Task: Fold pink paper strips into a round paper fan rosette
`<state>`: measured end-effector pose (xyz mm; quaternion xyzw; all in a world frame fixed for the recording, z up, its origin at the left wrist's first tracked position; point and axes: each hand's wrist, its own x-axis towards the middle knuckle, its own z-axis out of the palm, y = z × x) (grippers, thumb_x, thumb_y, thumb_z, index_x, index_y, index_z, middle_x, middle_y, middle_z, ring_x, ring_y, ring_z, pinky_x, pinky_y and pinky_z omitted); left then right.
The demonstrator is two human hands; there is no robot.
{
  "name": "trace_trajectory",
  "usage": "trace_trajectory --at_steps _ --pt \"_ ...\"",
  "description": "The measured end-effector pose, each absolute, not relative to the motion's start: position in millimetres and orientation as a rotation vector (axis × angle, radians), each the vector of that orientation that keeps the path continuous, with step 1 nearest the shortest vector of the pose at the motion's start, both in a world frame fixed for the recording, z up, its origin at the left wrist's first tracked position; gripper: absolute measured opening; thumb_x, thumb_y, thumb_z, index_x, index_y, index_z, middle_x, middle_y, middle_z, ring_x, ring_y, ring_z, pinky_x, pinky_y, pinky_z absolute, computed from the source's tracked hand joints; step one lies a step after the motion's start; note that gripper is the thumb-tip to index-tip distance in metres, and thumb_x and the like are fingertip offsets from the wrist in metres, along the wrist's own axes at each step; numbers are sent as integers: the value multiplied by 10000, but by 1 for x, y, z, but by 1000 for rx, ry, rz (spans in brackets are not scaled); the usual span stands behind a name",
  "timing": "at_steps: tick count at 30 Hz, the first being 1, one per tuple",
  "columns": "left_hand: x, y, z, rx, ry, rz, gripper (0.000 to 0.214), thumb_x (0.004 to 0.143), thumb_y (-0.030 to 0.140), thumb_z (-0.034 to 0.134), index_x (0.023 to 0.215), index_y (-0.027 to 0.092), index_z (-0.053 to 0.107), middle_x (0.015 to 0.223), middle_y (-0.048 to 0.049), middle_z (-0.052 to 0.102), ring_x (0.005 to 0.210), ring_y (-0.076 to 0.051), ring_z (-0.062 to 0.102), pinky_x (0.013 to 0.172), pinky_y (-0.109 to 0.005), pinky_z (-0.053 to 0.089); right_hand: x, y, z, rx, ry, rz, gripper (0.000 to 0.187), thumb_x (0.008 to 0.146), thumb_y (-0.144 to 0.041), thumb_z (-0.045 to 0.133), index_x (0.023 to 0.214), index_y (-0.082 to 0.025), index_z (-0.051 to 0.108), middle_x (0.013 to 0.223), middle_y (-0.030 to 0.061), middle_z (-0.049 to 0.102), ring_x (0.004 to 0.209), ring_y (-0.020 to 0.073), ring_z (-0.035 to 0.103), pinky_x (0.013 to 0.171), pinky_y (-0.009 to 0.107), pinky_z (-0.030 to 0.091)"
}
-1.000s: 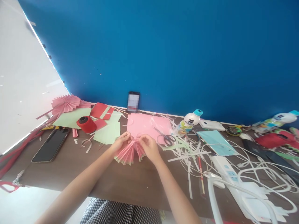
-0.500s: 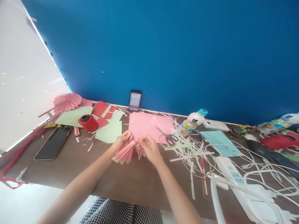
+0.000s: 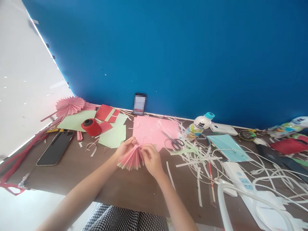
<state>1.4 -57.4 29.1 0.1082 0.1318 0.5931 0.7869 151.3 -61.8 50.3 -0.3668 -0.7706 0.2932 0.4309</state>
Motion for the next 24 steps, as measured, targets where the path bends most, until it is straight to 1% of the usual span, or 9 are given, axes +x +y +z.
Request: trace_trajectory --at_steps 3,6,11,13,16,17,21,24 --pt "1 -60 31 232 289 1292 163 757 167 573 653 150 447 625 33 377 584 -66 440 616 -201 396 153 -65 50 -883 -1991 656 151 838 -205 435 735 -213 544 779 42 586 773 174 552 692 312 438" --pt "0 -61 34 244 274 1315 148 746 158 594 659 140 474 630 29 411 596 -62 455 602 -185 385 156 -65 50 -858 -2032 666 146 838 -190 439 741 -207 546 767 37 584 752 166 551 674 298 434" --pt "0 -59 35 294 380 1363 119 699 199 657 711 131 560 667 11 524 660 -92 523 674 -227 406 155 -61 49 -890 -1905 691 106 806 -205 507 712 -205 558 759 31 577 760 166 552 700 300 441" --pt "0 -59 35 326 412 1347 152 674 196 682 777 124 596 701 -5 569 696 -107 549 705 -243 411 154 -61 49 -917 -1842 716 95 799 -218 518 715 -203 560 765 31 572 761 165 551 692 296 447" --pt "0 -60 34 379 442 1333 302 640 145 706 925 116 610 721 -22 606 700 -112 570 714 -252 419 151 -60 49 -933 -1767 775 80 790 -236 531 724 -198 559 766 28 571 755 163 554 693 293 452" --pt "0 -60 33 389 451 1343 328 634 133 709 946 115 608 723 -24 611 697 -110 575 714 -251 422 150 -61 50 -936 -1750 793 80 788 -241 533 725 -197 557 762 26 572 751 162 555 697 294 452" --pt "0 -58 27 370 488 1419 330 631 138 713 946 128 615 804 -31 627 680 -97 586 718 -252 431 149 -62 50 -948 -1723 818 93 792 -255 527 727 -195 556 759 24 574 755 161 556 716 296 447" --pt "0 -55 23 367 539 1453 327 621 137 719 935 131 624 806 -32 635 611 -74 568 674 -239 428 149 -63 49 -936 -1731 844 110 794 -265 524 714 -196 556 745 20 571 746 159 554 712 294 445"
